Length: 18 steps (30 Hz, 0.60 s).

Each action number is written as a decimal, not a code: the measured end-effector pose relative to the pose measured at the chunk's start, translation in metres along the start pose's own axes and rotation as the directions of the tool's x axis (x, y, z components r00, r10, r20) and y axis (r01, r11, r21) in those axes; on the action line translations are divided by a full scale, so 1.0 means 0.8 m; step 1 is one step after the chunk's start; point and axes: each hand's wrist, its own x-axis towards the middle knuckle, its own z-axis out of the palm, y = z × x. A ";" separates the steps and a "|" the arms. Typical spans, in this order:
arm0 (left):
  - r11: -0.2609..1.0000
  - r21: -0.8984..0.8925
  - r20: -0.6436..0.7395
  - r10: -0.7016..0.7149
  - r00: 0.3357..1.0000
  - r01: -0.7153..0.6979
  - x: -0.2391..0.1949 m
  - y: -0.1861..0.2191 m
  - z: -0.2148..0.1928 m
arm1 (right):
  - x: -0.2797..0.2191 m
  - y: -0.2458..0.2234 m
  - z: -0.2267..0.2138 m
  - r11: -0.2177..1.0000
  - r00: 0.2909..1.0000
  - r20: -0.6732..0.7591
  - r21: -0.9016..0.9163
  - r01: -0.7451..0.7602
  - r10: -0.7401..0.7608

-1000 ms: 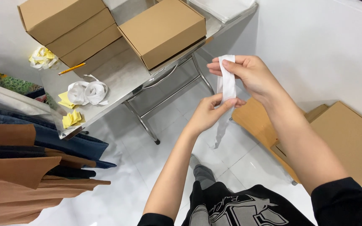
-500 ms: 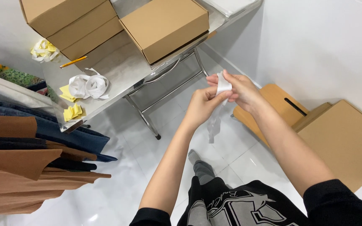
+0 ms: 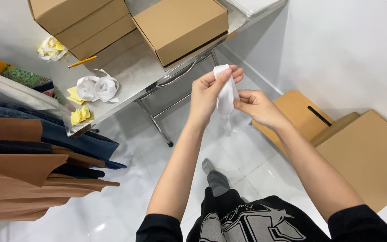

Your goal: The person places a plastic-wrapped item into a cardboard box and closes it. They then tie a white ribbon around the box and attach a yellow sticky note. Later, they open another box, remove a plastic-wrapped orange shirt, hang it on a green hanger, and place it on a clothing rack.

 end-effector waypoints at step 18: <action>1.000 -0.005 -0.027 -0.026 0.999 0.026 -0.006 -0.010 0.007 | -0.015 -0.065 0.020 0.828 0.984 0.087 -0.555 -0.083 0.157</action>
